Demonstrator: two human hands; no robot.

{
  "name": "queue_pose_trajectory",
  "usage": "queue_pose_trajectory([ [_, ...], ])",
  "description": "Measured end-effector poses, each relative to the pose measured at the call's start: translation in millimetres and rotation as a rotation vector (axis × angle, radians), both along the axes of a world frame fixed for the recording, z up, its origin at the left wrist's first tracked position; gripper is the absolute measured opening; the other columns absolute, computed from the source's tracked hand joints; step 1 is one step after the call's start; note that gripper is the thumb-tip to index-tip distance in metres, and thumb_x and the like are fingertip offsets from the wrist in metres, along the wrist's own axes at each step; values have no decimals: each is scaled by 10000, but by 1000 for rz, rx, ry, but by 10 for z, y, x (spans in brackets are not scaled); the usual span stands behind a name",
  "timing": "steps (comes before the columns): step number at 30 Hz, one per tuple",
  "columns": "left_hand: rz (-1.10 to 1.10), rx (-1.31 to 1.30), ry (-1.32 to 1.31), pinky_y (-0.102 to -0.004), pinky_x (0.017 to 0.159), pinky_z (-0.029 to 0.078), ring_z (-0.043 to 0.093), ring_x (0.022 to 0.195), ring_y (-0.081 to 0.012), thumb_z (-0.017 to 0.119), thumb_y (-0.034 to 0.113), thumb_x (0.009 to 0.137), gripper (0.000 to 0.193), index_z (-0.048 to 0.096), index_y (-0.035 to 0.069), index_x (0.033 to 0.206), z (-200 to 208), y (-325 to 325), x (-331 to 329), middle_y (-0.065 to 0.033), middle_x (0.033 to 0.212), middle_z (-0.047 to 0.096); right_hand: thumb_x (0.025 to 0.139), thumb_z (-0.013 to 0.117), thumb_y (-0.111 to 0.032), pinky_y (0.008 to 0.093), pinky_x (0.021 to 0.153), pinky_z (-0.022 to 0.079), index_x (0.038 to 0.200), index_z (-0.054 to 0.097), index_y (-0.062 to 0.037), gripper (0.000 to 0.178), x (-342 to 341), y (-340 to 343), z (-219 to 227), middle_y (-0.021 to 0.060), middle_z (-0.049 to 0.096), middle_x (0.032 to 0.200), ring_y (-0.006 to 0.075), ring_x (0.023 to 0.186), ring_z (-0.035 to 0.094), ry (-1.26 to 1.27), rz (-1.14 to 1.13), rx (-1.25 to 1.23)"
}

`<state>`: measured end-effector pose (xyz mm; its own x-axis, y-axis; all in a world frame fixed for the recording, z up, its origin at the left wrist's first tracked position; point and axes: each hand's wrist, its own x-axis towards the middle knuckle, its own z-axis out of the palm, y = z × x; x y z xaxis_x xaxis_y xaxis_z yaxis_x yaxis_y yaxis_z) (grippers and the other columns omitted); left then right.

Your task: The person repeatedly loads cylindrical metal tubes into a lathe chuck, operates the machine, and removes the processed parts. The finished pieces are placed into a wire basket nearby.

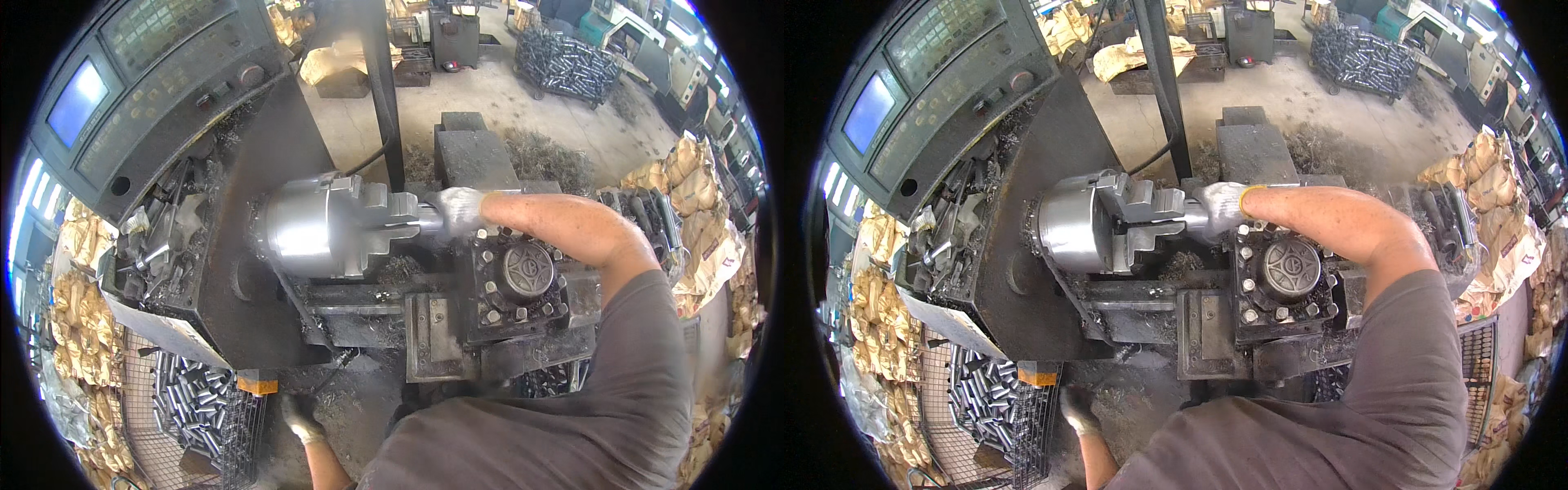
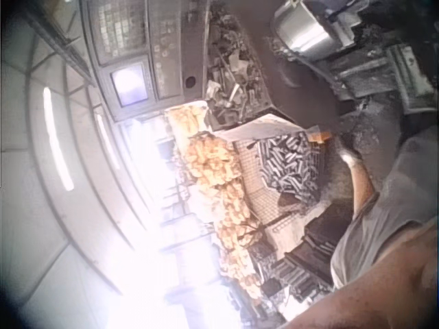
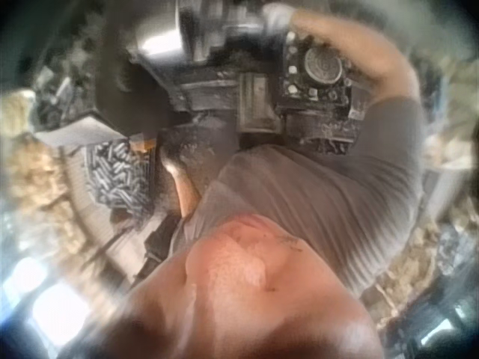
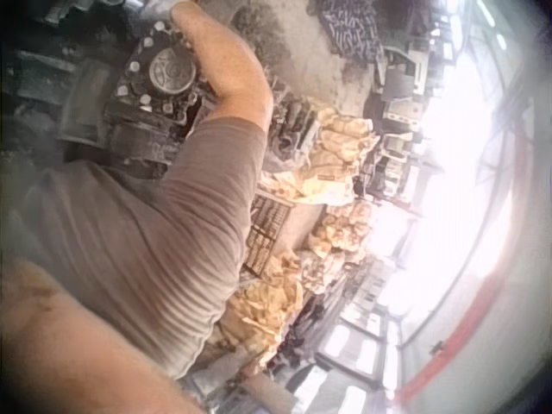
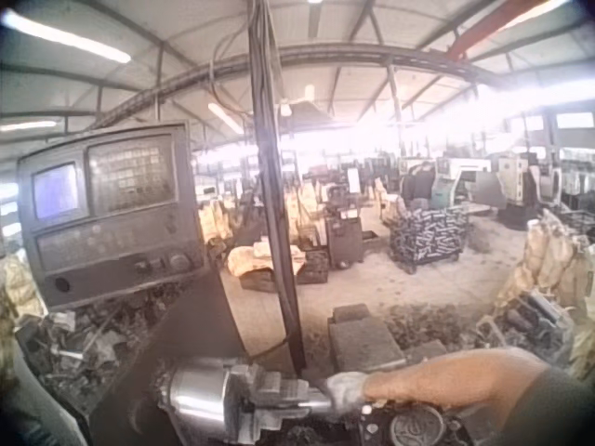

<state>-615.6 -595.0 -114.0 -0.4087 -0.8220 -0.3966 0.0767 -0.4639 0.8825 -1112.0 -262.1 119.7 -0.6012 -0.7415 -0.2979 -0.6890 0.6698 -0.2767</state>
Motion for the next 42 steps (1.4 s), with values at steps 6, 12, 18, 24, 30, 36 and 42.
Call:
queue_pose_trajectory([
  [6,207,193,118,-351,584,417,483,617,-128,485,589,1084,433,538,227,852,573,-509,-162,62,703,505,717,866,-473,447,807,620,976,818,-14,529,-138,177,137,202,803,990,314,918,792,14,-28,356],
  [12,-66,368,37,-333,503,337,399,476,-94,506,521,1067,401,536,255,769,460,-1025,141,105,623,499,707,848,-386,447,825,615,1185,721,-18,616,-25,-239,65,178,800,1000,330,932,775,-103,-142,-71],
  [18,115,-289,-309,-379,922,527,643,1056,-208,584,501,1081,628,599,-13,1442,99,-943,164,-122,1231,683,860,796,-365,452,943,588,1279,671,-35,548,293,-129,429,222,774,1160,383,1090,741,105,-294,27],
  [24,122,-991,-474,-442,985,532,664,1107,-301,649,280,1062,557,534,-70,1480,1060,-458,13,-217,1289,678,878,731,-70,338,758,599,1359,665,-15,488,1494,731,823,133,785,933,180,778,738,187,-435,-800],
  [30,36,-1887,-4,-516,1072,508,642,1205,-436,699,55,913,512,579,-66,1395,2616,-204,-1219,-276,1233,692,835,757,40,338,907,616,1152,758,26,318,3025,1009,652,148,796,1149,206,1031,769,33,-528,-971],
  [36,-183,-1917,-337,-575,862,590,736,932,-490,635,146,967,743,321,-7,1623,3708,-306,-3215,-309,1115,714,847,840,-43,314,866,613,1219,753,-15,384,3506,1149,281,117,807,1048,161,973,773,-115,-653,-870],
  [42,-353,-1738,-904,-541,963,572,734,1121,-458,626,348,978,920,135,80,1708,4167,-564,-4063,-337,1240,711,874,841,-85,315,854,625,1213,743,-20,359,3688,1435,-59,89,798,1032,163,961,775,-299,-651,-911],
])
